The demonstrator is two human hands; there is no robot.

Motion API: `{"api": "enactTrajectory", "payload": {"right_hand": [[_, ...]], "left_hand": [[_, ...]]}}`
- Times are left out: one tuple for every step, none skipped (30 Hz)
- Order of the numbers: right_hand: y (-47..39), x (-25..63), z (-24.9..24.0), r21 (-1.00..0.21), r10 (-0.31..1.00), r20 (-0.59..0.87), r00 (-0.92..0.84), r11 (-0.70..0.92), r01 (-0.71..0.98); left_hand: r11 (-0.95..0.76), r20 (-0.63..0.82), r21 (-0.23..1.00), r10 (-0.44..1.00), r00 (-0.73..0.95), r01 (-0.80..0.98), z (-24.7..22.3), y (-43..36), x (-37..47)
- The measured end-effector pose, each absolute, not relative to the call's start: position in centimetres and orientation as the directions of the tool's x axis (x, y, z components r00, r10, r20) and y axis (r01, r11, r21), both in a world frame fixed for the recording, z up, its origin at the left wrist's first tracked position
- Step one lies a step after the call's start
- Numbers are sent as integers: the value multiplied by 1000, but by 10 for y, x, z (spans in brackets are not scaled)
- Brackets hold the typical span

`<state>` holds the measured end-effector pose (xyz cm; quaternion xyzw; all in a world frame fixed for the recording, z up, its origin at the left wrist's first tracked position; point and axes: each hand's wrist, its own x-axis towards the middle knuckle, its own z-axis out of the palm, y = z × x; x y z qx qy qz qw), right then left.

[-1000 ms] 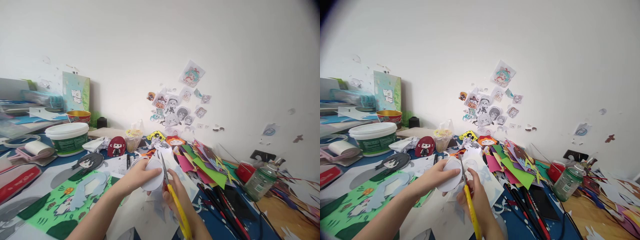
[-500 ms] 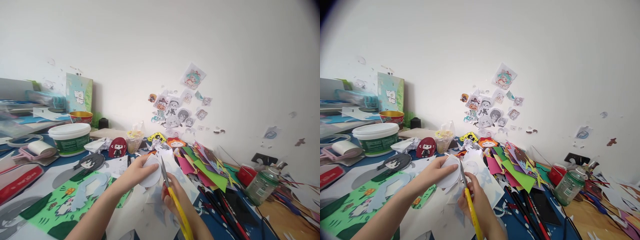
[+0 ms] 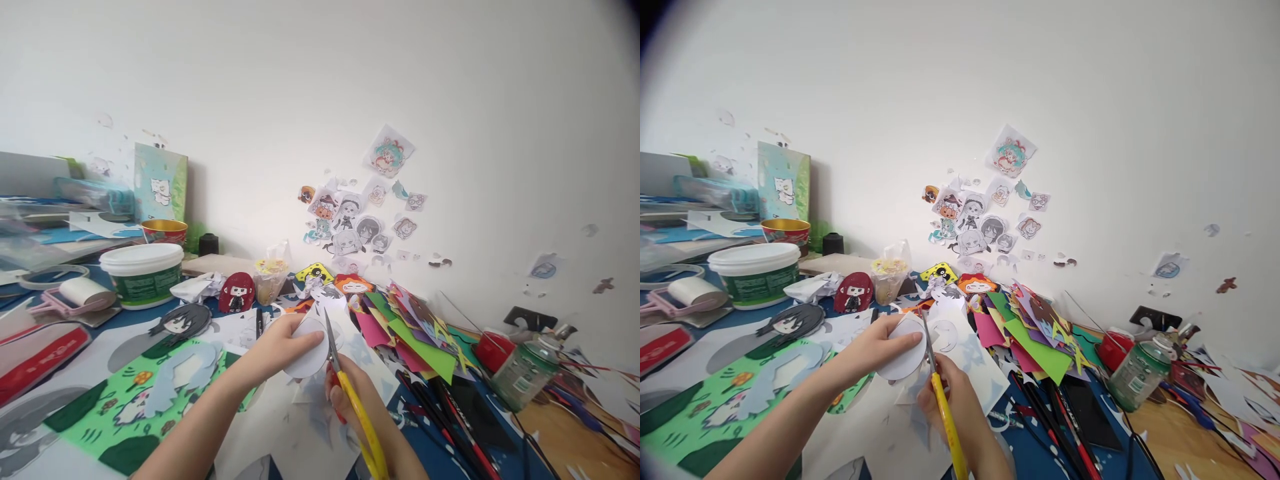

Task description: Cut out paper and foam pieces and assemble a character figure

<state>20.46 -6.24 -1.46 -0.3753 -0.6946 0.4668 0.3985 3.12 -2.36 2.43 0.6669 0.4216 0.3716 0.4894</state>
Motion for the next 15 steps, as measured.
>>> {"api": "enactTrajectory", "payload": {"right_hand": [[-62,205,-15,-948,891,207,-405,285,142],[-62,205,-16,-949,890,212,-404,286,133],[-61,204,-17,-950,891,216,-400,287,126],[-61,204,-19,-950,893,220,-393,287,120],[-60,204,-21,-949,895,227,-383,291,118],[-60,203,-23,-947,898,234,-373,298,123],[-60,203,-24,-944,901,240,-362,304,131],[-59,202,-24,-941,905,244,-350,308,141],[-59,202,-25,-937,909,248,-333,313,156],[-60,202,-24,-932,914,254,-315,319,174],[-60,203,-23,-925,918,259,-300,325,196],[-60,203,-23,-918,920,265,-287,332,216],[-61,204,-22,-911,920,272,-282,341,231],[-61,204,-21,-908,918,273,-288,345,239],[-61,204,-21,-908,917,271,-293,345,239]], "left_hand": [[-163,79,966,926,369,201,24,-23,31],[-162,79,967,926,370,199,23,-23,31],[-160,79,968,925,371,193,22,-23,31],[-157,78,970,924,373,186,22,-22,31],[-156,78,971,923,376,180,21,-22,31],[-158,83,972,923,377,172,21,-22,31],[-161,90,973,922,377,164,22,-22,31],[-165,95,974,920,381,155,23,-23,30],[-168,100,976,915,392,142,24,-23,30],[-167,104,978,905,412,121,25,-24,30],[-160,103,983,892,441,95,27,-24,30],[-145,98,987,874,475,65,28,-25,30],[-127,91,991,856,508,35,29,-26,29],[-112,90,994,842,532,10,30,-26,29],[-105,91,994,833,546,-6,30,-27,28]]}}
